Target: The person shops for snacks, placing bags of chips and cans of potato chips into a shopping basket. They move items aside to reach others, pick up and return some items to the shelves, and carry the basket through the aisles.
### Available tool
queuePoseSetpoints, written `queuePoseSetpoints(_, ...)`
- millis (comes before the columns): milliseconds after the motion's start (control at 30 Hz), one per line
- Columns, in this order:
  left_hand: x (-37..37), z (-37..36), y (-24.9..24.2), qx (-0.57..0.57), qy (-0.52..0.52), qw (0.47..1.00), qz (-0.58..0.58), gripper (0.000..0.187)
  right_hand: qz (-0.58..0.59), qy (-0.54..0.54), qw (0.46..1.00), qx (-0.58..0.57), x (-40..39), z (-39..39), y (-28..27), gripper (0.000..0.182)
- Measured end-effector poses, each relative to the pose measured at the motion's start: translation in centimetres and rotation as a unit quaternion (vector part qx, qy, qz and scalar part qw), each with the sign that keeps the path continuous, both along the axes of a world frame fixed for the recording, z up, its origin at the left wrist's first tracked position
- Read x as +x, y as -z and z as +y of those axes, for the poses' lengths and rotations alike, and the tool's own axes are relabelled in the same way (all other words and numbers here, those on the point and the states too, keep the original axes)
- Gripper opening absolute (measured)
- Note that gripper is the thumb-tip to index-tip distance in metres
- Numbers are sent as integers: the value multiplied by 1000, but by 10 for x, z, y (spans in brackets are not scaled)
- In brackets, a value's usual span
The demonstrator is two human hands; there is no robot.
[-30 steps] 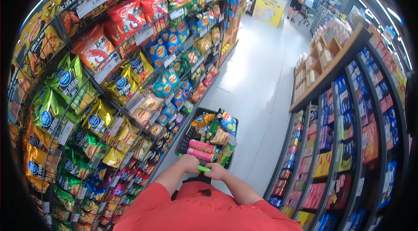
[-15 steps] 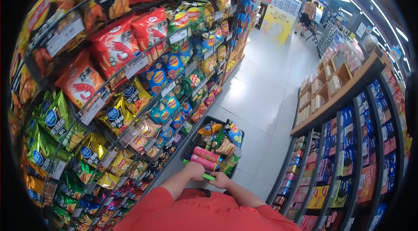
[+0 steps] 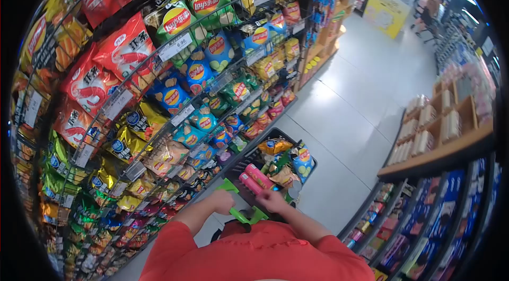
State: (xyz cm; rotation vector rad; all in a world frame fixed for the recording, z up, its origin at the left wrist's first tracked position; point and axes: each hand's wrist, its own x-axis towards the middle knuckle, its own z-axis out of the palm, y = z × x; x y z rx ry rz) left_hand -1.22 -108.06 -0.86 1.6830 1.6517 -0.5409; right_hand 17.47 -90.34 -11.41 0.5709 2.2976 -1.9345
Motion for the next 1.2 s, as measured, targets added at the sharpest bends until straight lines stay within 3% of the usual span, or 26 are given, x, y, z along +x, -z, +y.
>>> queuePoseSetpoints(33, -3, 8, -4, -11, -12, 1000, 9, 29, -3, 51, 998, 35, -3, 33, 15, 27)
queuePoseSetpoints(133, -7, 27, -2, -55, -23, 998, 13, 27, 54, 178, 936, 298, -14, 137, 49, 35)
queuePoseSetpoints(167, -11, 32, -1, -60, -27, 998, 10, 25, -12, 163, 935, 316, -17, 171, 43, 50)
queuePoseSetpoints(200, -12, 37, 2, -64, -32, 997, 5, 23, -1, 174, 907, 383, -22, 198, 68, 70)
queuePoseSetpoints(267, -13, 44, 10, -76, -35, 996, -1, 23, -123, 127, 913, 367, -33, 237, 74, 88)
queuePoseSetpoints(300, -16, 47, 12, -80, -21, 997, -2, 23, -121, 117, 917, 361, -41, 251, 77, 88)
queuePoseSetpoints(367, -16, 54, 13, -87, -24, 996, -11, 22, -271, 43, 902, 333, -49, 271, 87, 105)
queuePoseSetpoints(400, -14, 58, 14, -82, -20, 996, -18, 21, -287, 20, 911, 297, -51, 279, 103, 115)
queuePoseSetpoints(533, -15, 72, 17, -89, -44, 995, -14, 19, -257, 27, 947, 190, -52, 280, 144, 123)
queuePoseSetpoints(567, -14, 74, 18, -84, -43, 995, -16, 18, -256, 18, 948, 190, -54, 280, 147, 123)
queuePoseSetpoints(667, -13, 88, 15, -82, -50, 995, -19, 17, -329, 59, 884, 328, -71, 281, 126, 129)
queuePoseSetpoints(767, -11, 99, 12, -83, -50, 995, -16, 16, -326, 94, 910, 239, -75, 294, 152, 120)
queuePoseSetpoints(800, -16, 104, 14, -78, -39, 996, -14, 16, -295, 136, 909, 260, -78, 295, 161, 84)
queuePoseSetpoints(833, -18, 106, 15, -77, -41, 996, -14, 16, -294, 135, 909, 262, -80, 298, 173, 84)
queuePoseSetpoints(900, -20, 111, 18, -60, -55, 996, -27, 16, -329, 125, 889, 293, -79, 309, 178, 60)
queuePoseSetpoints(933, -20, 112, 20, -52, -54, 997, -29, 16, -330, 122, 889, 294, -76, 315, 169, 56)
queuePoseSetpoints(1100, -23, 135, 14, -28, -33, 997, -59, 20, -186, 235, 889, 345, -80, 322, 94, 77)
queuePoseSetpoints(1200, -27, 146, 15, 8, -7, 997, -70, 27, -56, 304, 906, 290, -95, 317, 38, 87)
